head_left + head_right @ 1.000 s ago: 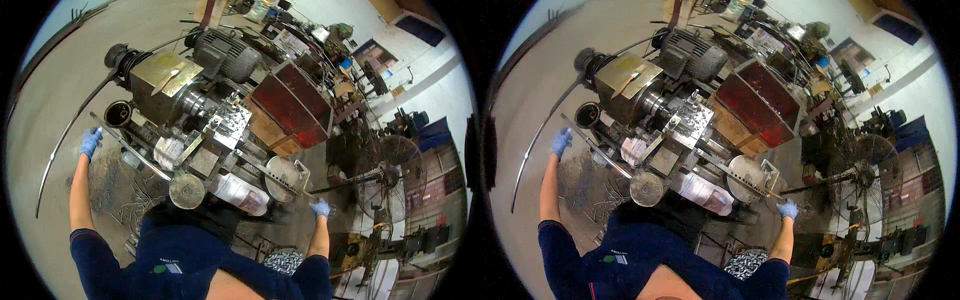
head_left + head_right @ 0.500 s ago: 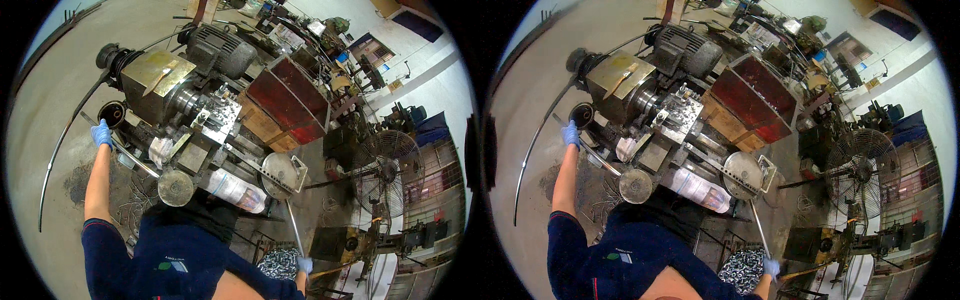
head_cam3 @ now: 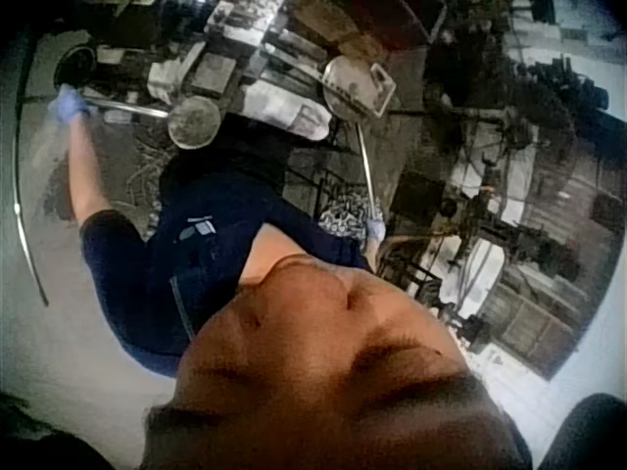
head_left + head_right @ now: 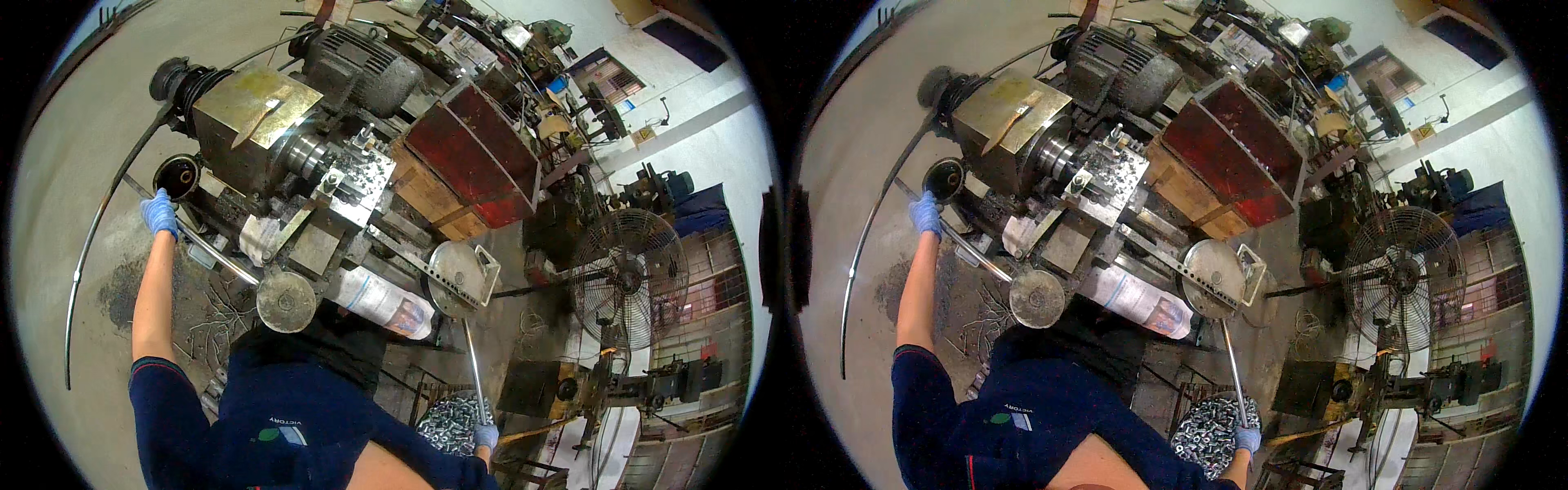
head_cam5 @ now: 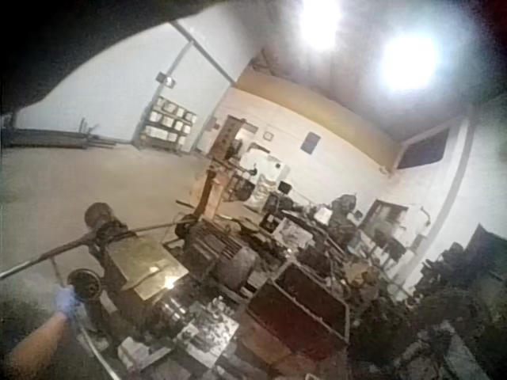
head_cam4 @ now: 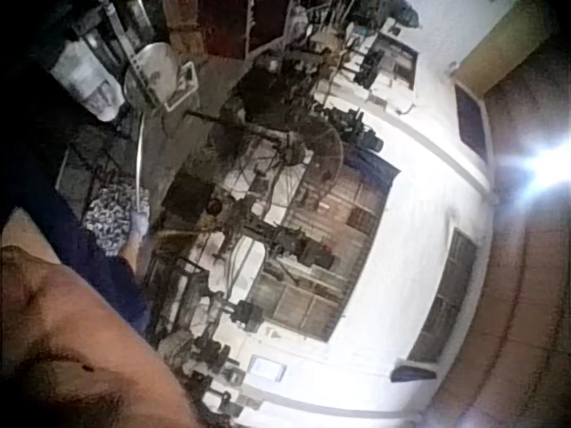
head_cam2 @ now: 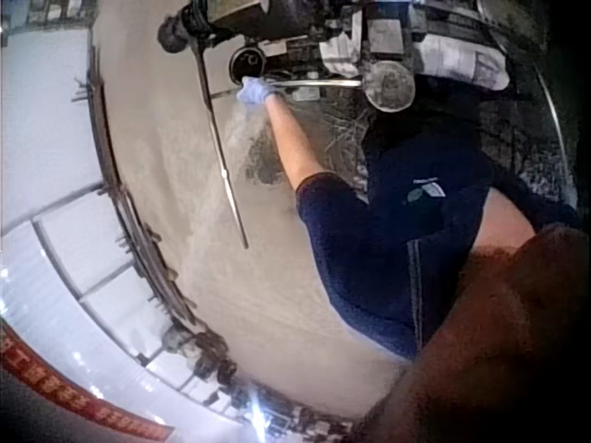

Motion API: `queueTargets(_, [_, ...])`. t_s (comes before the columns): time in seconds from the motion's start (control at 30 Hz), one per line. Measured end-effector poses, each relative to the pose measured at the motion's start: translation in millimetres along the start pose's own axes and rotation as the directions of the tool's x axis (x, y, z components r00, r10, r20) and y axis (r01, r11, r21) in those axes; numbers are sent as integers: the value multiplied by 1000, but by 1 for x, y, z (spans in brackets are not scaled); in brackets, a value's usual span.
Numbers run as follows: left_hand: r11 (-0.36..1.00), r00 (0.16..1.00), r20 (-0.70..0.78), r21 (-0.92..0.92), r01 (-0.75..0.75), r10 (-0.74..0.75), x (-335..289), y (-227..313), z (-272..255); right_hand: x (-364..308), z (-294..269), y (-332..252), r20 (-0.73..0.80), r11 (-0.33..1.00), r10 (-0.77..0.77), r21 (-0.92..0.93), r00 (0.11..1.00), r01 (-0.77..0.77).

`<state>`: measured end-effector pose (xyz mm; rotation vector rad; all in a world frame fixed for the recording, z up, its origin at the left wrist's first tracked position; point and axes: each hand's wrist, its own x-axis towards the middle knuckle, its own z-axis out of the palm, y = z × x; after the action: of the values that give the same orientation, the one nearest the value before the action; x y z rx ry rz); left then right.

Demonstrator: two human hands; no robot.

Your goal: The person operates a manual lathe by rotating handwheels and moving levers to control a cutting tool against a metal workpiece. They also lift a tray of metal shavings and apply a substance from a spray can to the rotating part.

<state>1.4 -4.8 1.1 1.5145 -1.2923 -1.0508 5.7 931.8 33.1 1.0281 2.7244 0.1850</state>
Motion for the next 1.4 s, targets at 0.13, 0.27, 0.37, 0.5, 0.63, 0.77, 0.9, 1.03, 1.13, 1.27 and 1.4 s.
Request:
queueTargets(0.13, [999,999,30,-33,28,-27,0,2,-2,3,8,4,-60,994,-102,43,993,105])
queueTargets(0.27, [993,999,48,-111,32,-27,1,-2,3,12,21,14,-144,939,-275,170,951,298])
queueTargets(0.37, [991,999,38,-134,17,-12,-2,1,0,-3,4,-4,-11,992,-80,96,997,80])
queueTargets(0.5, [967,997,73,-252,30,-12,-4,-4,4,-12,-6,-5,137,997,-70,42,988,65])
queueTargets(0.63, [951,995,88,-300,69,-45,5,-16,5,-45,-48,-37,286,995,1,-94,958,27])
queueTargets(0.77, [946,995,92,-319,56,-28,4,-15,10,-23,-19,-16,292,978,-121,-130,949,164])
queueTargets(0.9, [974,995,97,-220,50,-29,-2,-7,3,-22,-17,-13,263,987,-134,-55,955,153])
queueTargets(1.03, [943,997,67,-329,51,-31,4,-14,3,-48,-38,-34,205,995,82,-80,975,-67])
queueTargets(1.13, [960,996,85,-275,47,-24,-3,-4,5,-46,-28,-24,110,998,58,-4,992,-58])
queueTargets(1.27, [969,998,62,-244,40,-26,2,-9,4,-42,-24,-23,93,998,66,-10,993,-66])
queueTargets(1.4, [966,997,69,-258,31,-14,9,-17,8,-29,-1,-7,6,998,62,10,998,-62])
